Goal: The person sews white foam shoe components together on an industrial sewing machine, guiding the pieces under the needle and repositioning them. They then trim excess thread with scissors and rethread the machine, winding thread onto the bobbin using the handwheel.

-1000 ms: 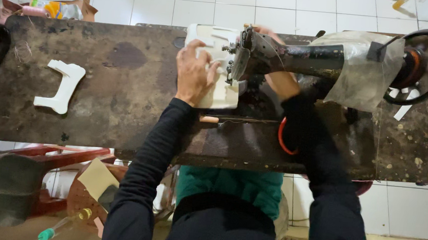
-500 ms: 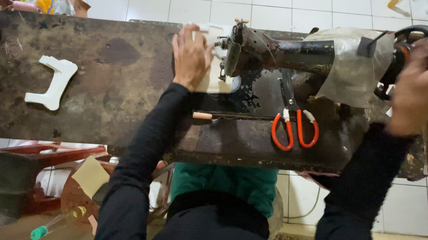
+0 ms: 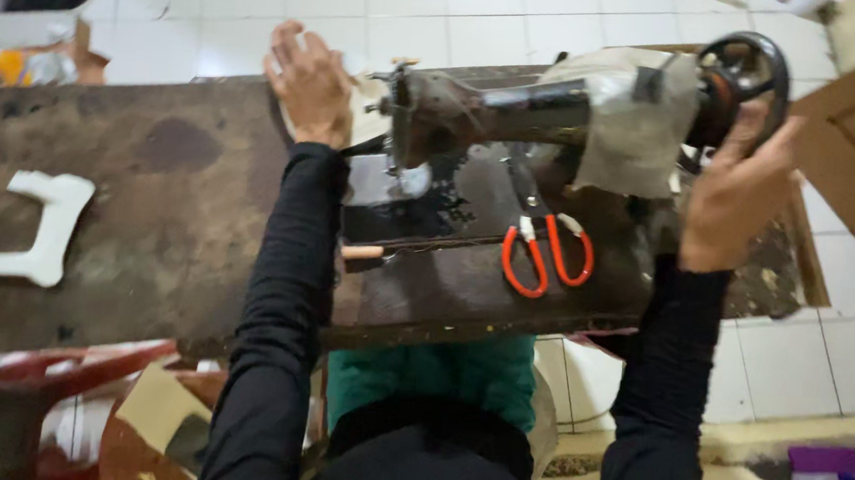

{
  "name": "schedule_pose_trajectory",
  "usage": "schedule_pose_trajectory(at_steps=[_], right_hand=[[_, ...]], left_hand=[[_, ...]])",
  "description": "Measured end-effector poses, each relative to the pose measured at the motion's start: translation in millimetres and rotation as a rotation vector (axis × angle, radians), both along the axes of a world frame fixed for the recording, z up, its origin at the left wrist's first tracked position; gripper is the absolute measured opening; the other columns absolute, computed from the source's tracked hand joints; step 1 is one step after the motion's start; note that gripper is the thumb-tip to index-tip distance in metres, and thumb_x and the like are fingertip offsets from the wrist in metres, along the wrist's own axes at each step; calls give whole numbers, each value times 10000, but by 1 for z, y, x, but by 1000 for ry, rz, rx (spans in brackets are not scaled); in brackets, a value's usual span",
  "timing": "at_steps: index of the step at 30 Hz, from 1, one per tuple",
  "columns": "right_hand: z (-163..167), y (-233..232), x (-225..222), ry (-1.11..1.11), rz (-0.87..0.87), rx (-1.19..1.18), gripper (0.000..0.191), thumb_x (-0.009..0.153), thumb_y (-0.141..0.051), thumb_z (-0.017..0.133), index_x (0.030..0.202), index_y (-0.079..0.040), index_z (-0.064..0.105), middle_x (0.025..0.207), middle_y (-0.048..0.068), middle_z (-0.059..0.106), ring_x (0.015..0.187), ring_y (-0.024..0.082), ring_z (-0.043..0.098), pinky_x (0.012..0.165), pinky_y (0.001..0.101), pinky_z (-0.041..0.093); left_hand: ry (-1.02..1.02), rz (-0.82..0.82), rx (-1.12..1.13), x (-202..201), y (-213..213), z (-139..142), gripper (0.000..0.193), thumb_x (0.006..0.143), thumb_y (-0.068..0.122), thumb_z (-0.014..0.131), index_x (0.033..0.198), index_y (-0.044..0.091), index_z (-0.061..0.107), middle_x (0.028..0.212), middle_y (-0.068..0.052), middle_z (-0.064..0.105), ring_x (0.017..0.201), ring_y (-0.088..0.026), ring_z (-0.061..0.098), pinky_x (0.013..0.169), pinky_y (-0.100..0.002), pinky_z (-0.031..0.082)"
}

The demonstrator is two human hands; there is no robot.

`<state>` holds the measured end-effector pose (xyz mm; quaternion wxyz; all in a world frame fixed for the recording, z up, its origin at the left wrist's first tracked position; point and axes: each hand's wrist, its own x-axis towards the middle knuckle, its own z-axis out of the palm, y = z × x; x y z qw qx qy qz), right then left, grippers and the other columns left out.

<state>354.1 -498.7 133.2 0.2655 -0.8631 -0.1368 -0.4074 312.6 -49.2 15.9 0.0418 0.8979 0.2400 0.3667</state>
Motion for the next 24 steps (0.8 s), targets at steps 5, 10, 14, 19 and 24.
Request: schedule_pose_trajectory(at_steps=[5,10,14,19,24], right_hand=[[2,11,-62,-236,-96,-224,328,1117,-206,651,1250,69,533,1306,368,584,1162,484,605,971,467,509],[-36,67,-148,165,458,68,191,952,-125,732,1126,-58,691,1115,160,720,1008,342,710,864,407,576],[-69,118,-169,330,747,77,265,944,-151,761,1173,-39,687,1099,157,734,1002,338,720,850,388,570],[-93,167,-181,657,895,143,106,924,-156,777,966,-69,732,938,123,751,806,267,743,722,338,563],[-112,180,-174,631,986,94,148,1018,-152,668,1060,-40,755,885,119,744,785,196,720,687,328,533]], left_hand=[[-49,-106,-7,-4,8,-13,298,983,184,757,1199,6,657,1428,-188,526,1376,-359,446,1161,-540,346],[-79,-153,-64,-16,-2,-10,394,1001,237,727,1276,-31,640,1438,-224,513,1397,-368,431,1178,-563,312],[-76,-192,-37,-52,-18,-14,455,968,217,634,1351,-27,605,1521,-235,481,1452,-385,382,1198,-549,259],[4,-139,-73,-119,-51,-28,496,1014,233,576,1418,-50,527,1558,-258,429,1509,-424,305,1238,-554,221],[107,-71,-77,-225,-83,-31,618,1017,327,580,1478,-70,471,1572,-275,427,1495,-432,344,1248,-535,266]])
